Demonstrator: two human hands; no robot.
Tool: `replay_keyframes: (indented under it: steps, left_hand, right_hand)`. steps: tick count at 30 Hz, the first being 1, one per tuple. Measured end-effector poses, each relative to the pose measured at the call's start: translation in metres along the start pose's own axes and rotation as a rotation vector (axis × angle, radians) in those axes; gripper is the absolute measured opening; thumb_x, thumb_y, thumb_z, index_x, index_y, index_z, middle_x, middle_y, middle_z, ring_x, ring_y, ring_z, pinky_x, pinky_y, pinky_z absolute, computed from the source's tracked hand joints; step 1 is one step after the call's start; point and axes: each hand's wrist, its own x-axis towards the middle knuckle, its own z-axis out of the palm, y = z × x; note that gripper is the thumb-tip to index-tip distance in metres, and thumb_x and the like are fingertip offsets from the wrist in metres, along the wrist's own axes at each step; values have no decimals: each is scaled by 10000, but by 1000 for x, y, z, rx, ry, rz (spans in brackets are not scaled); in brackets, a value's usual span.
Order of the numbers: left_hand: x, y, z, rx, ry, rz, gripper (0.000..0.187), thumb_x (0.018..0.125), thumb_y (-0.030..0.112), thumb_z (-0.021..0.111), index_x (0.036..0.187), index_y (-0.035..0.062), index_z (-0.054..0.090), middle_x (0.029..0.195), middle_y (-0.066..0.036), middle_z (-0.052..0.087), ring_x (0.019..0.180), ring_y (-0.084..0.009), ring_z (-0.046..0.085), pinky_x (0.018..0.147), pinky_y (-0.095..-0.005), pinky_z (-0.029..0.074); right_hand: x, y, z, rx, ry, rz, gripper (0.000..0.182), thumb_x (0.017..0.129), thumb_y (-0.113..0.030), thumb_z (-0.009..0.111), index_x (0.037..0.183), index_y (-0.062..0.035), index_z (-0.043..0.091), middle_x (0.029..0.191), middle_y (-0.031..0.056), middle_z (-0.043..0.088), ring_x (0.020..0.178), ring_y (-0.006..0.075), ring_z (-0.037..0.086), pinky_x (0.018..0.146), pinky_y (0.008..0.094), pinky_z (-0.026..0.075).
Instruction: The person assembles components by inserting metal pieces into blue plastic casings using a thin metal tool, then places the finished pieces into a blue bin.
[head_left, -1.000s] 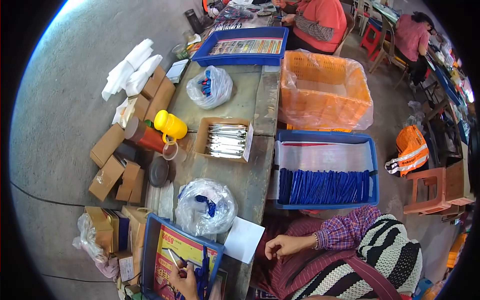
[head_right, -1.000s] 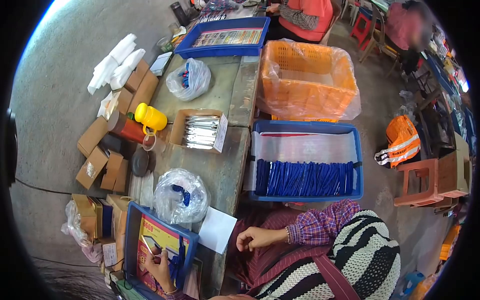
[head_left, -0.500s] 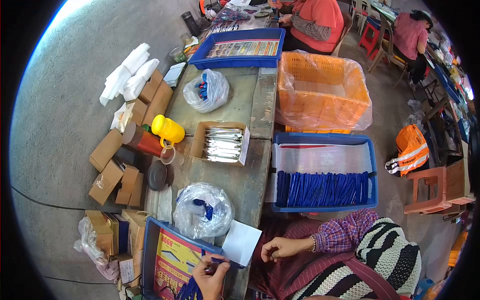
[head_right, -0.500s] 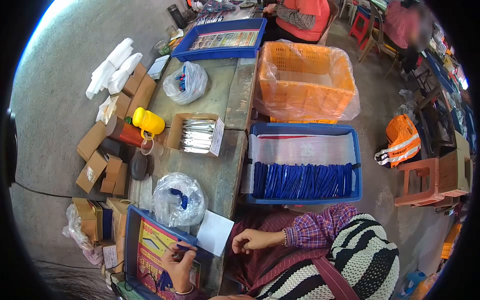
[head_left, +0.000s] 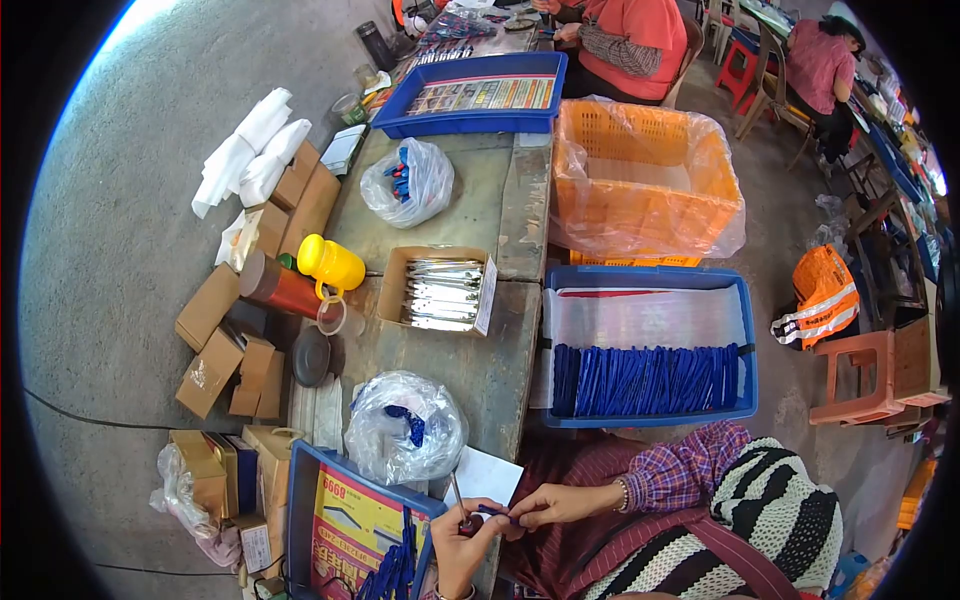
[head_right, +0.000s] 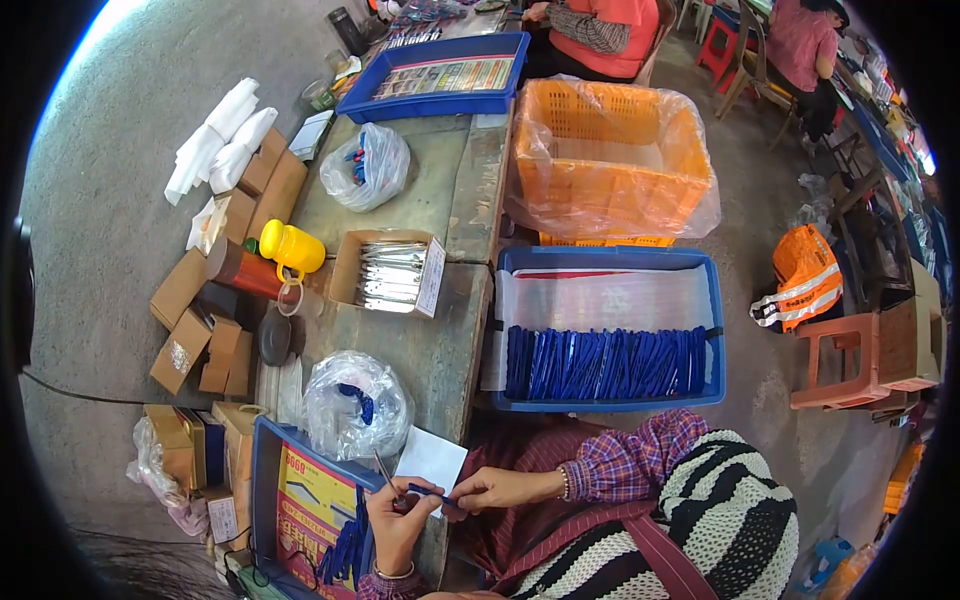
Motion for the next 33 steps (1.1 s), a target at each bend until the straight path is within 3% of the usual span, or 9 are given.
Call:
replay_keyframes:
  steps: [4, 12, 15, 18, 22, 25, 28, 31, 33]
  left_hand:
    - [4, 7, 4, -80, 5, -7, 131, 773, -73, 658, 894, -79, 606, 757, -96, 668, 675, -129, 660, 587, -204, 502]
    - [10, -7, 5, -121, -56, -32, 150, 782, -28, 678, 913, -35, 605, 827, -83, 678, 686, -65, 610, 587, -165, 442]
    - [14, 3, 8, -88, -66, -37, 170, 796, -20, 667, 960, -43, 634, 789, -55, 680, 641, -56, 608, 564, -165, 448]
    - [21, 8, -2, 35, -18, -58, 241, 789, -18, 650, 1030, -3, 654, 829, -40, 688, 707, -40, 593, 597, -162, 439]
    - [52, 6, -28, 295, 204, 134, 180, 793, 17, 633, 965, 8, 685, 801, -30, 693, 600, -21, 524, 517, -184, 397]
    - [85, 17, -51, 755, 346, 266, 110, 799, 44, 650, 902, 25, 681, 693, -95, 635, 524, -116, 548, 494, -244, 409]
    - [121, -10, -75, 833, 376, 368, 149, 742, 22, 652, 890, 19, 653, 745, -147, 618, 630, -326, 589, 567, -379, 457]
    - [139, -26, -79, 1016, 325, 314, 222, 697, 61, 688, 911, 20, 645, 805, -156, 601, 720, -359, 593, 618, -417, 461]
    - [140, -26, -71, 1018, 338, 327, 220, 641, 83, 717, 826, 13, 619, 767, -137, 565, 695, -315, 563, 614, -405, 436]
  right_hand:
    - [-3, -10, 0, 67, -30, 38, 329, 966, -285, 496, 1147, -35, 609, 937, 20, 645, 862, 82, 589, 749, 230, 481]
    - [-4, -15, -6, 157, -52, 70, 363, 959, -277, 518, 1158, 20, 581, 965, 57, 644, 903, 105, 590, 778, 241, 473]
    - [-5, -17, -8, 174, -35, 1, 328, 954, -285, 528, 1075, 3, 629, 864, 38, 651, 807, 88, 598, 711, 224, 476]
    - [-8, -23, -11, 199, -4, 35, 301, 943, -250, 552, 1038, 22, 640, 816, 42, 649, 758, 84, 592, 689, 217, 473]
    - [-12, -20, -15, 261, 11, 49, 264, 929, -209, 575, 1014, 30, 648, 802, 43, 648, 733, 82, 585, 672, 215, 474]
    - [-15, -21, -14, 258, 6, 46, 255, 922, -198, 586, 1012, 32, 651, 805, 45, 649, 727, 82, 585, 664, 216, 475]
    - [-17, -19, -14, 245, -5, 68, 250, 920, -180, 587, 1025, 38, 650, 817, 51, 652, 736, 86, 585, 679, 218, 475]
    - [-20, -16, -14, 239, -19, 93, 245, 920, -162, 585, 1038, 42, 649, 828, 57, 655, 742, 89, 586, 690, 219, 475]
    - [-21, -14, -15, 245, -21, 103, 243, 919, -159, 585, 1038, 42, 650, 827, 57, 655, 733, 88, 585, 682, 218, 475]
